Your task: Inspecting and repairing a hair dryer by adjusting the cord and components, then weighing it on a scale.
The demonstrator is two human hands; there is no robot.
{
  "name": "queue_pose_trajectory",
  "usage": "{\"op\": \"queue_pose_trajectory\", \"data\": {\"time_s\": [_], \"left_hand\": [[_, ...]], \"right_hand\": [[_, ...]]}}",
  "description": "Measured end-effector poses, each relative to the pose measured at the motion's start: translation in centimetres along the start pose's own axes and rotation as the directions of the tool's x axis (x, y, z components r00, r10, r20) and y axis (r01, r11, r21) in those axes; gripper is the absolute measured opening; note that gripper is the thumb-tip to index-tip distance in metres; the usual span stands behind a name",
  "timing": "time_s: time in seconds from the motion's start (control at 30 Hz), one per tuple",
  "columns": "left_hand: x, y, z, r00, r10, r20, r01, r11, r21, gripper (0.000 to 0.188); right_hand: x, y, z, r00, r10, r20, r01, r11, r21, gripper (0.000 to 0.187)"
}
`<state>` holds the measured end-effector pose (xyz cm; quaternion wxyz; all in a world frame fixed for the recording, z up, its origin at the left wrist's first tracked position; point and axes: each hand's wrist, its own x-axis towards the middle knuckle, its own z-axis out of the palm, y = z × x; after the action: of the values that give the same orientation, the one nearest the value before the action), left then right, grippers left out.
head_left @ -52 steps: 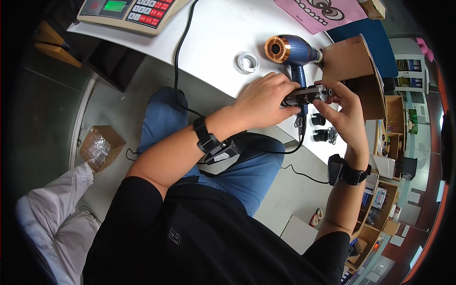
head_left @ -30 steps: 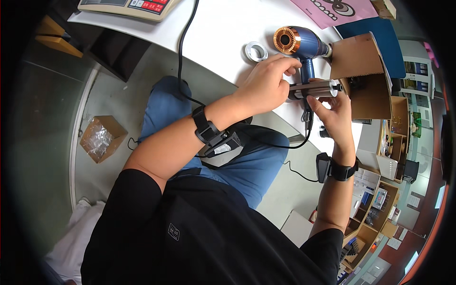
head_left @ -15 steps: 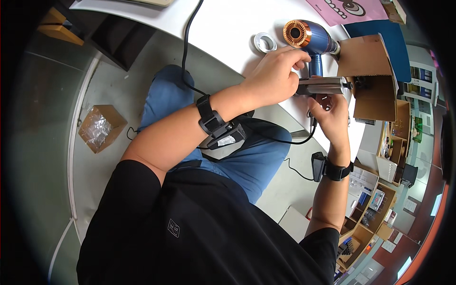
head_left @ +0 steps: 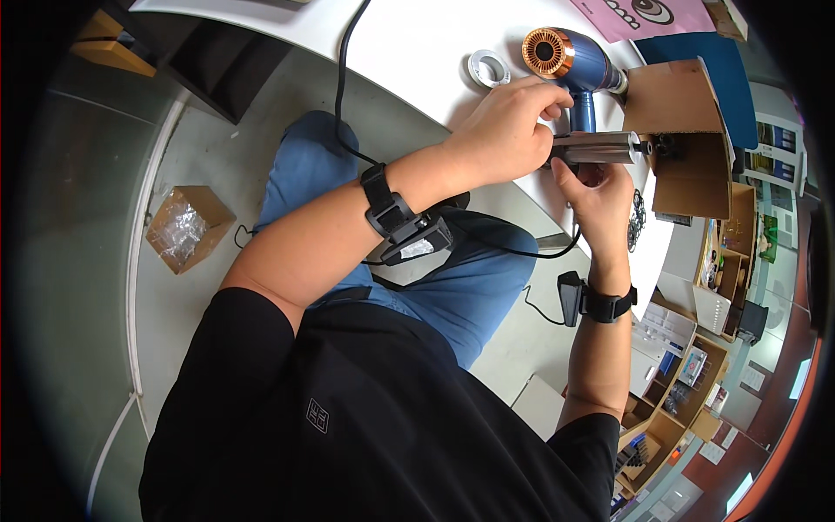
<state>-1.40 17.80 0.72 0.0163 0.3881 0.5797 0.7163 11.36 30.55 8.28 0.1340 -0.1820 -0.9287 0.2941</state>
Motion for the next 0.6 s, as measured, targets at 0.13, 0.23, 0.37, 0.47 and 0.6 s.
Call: {"op": "queue_pose_trajectory", "data": {"time_s": [0.13, 0.23, 0.37, 0.47, 0.6], "left_hand": [[0.01, 0.17, 0.07, 1.000, -0.018, 0.005, 0.018, 1.000, -0.010, 0.034], [0.02, 0.39, -0.08, 0.999, -0.036, 0.024, 0.036, 0.999, 0.010, 0.034], [0.18, 0.48, -0.10, 0.999, -0.033, 0.024, 0.033, 0.999, 0.010, 0.034], [0.16, 0.64, -0.15, 0.999, -0.040, 0.025, 0.039, 0.998, 0.040, 0.034], [0.01, 0.25, -0.07, 0.999, -0.042, 0.032, 0.041, 0.998, 0.040, 0.039]], "right_hand": [[-0.28, 0.80, 0.49, 0.998, 0.048, -0.033, -0.051, 0.992, -0.112, 0.034], [-0.42, 0.49, 0.73, 0.997, 0.057, -0.054, -0.060, 0.996, -0.061, 0.034], [-0.45, 0.68, 0.53, 0.998, 0.026, -0.054, -0.030, 0.996, -0.080, 0.032], [-0.40, 0.52, 0.61, 0.995, 0.050, -0.088, -0.051, 0.999, -0.011, 0.031], [-0.43, 0.62, 0.97, 0.993, 0.054, -0.105, -0.051, 0.998, 0.029, 0.029]]}}
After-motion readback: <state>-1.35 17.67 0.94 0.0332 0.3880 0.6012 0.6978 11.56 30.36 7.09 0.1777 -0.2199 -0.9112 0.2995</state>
